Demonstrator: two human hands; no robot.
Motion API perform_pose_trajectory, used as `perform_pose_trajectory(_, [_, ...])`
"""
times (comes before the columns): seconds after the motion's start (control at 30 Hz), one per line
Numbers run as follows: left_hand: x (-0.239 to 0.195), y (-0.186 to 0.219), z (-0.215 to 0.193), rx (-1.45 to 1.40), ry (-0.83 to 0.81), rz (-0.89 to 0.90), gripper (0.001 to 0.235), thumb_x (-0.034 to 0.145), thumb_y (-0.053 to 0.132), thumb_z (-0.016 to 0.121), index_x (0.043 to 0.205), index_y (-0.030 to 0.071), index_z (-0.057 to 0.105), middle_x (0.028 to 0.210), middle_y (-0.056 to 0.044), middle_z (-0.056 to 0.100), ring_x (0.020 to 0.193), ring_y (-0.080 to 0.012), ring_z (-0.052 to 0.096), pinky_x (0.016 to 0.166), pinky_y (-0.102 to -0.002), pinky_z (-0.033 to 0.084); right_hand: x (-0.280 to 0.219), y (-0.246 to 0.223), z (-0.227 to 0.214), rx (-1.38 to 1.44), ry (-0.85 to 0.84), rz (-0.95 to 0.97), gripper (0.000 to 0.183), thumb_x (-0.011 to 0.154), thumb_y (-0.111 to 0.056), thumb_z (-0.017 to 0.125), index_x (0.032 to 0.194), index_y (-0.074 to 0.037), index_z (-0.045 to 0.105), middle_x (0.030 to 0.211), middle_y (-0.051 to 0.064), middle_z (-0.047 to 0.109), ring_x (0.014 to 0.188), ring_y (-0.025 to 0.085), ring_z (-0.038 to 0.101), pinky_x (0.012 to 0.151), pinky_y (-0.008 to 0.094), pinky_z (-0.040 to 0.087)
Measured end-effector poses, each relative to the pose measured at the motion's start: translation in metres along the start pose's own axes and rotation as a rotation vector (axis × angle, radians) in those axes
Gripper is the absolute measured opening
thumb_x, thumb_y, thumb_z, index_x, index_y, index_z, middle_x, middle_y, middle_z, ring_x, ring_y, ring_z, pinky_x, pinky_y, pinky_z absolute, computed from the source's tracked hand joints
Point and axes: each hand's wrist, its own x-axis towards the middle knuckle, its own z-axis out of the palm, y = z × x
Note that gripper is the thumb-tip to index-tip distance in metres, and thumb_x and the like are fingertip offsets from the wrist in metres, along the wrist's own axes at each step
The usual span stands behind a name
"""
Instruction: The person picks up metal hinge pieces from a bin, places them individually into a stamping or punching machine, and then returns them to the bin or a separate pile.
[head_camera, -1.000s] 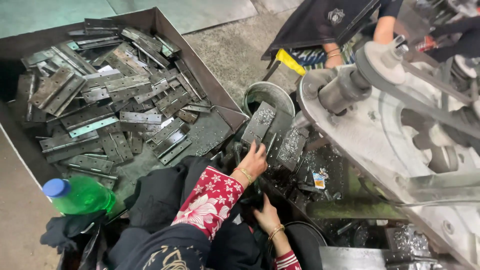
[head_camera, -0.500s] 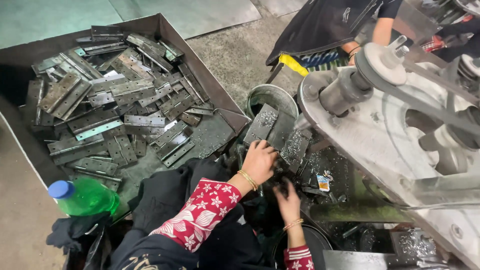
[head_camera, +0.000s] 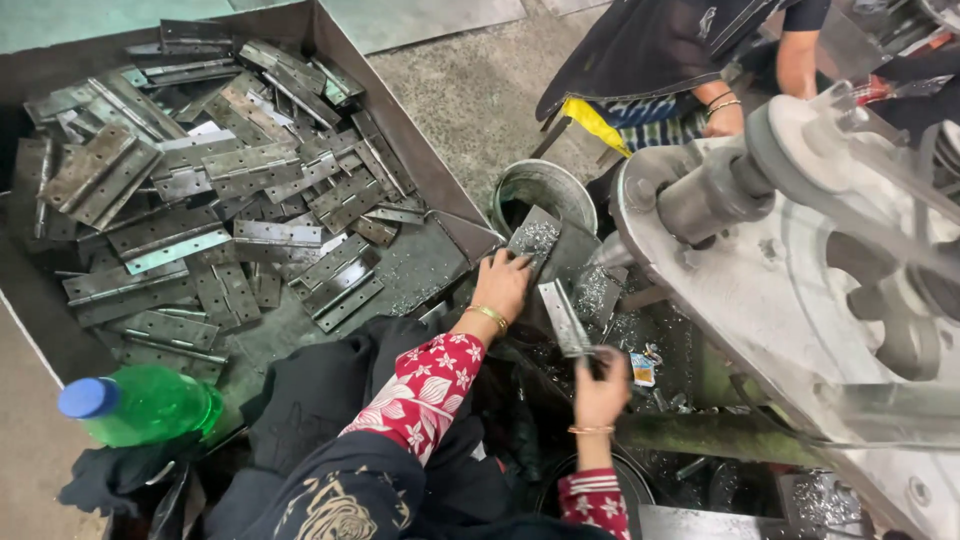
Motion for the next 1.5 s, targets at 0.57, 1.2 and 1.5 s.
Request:
perform_pose_trajectory(0.57, [-0.031,0.037,-0.030,0.381,-0.487,0.304,0.036,0.088,0.027,0.065,0.120,0.013,0.072,0.143,-0.005,0.053,0.145,-0.0350,0.031,0.113,-0.072,0.024,-0.064,-0.046,-0.009,-0.356,-0.593,0.022,0.058,0.084,-0.018,0.073,0.137,-0.005,0.054,0.132,0.020,0.060,0.124,0.038,0.055,0.104,0.042,0.046])
perform_pose_trajectory(1.2, [-0.024,0.044,-0.021,0.392,-0.445,0.264,0.027,0.094,0.027,0.057,0.109,0.017,0.078,0.129,-0.006,0.062,0.141,-0.0358,0.036,0.113,-0.071,0.025,-0.151,0.025,0.017,-0.263,-0.736,0.410,0.089,0.081,-0.026,0.080,0.154,-0.011,0.031,0.106,0.027,0.074,0.094,0.038,0.075,0.082,0.040,0.059])
perform_pose_trajectory(1.5, [-0.004,0.045,0.009,0.418,-0.388,0.195,0.029,0.097,0.027,0.055,0.112,0.016,0.077,0.134,-0.007,0.061,0.143,-0.0372,0.036,0.112,-0.072,0.026,-0.151,0.031,0.020,-0.185,-0.701,0.297,0.088,0.080,-0.021,0.074,0.155,-0.010,0.030,0.108,0.026,0.074,0.094,0.037,0.076,0.079,0.040,0.061])
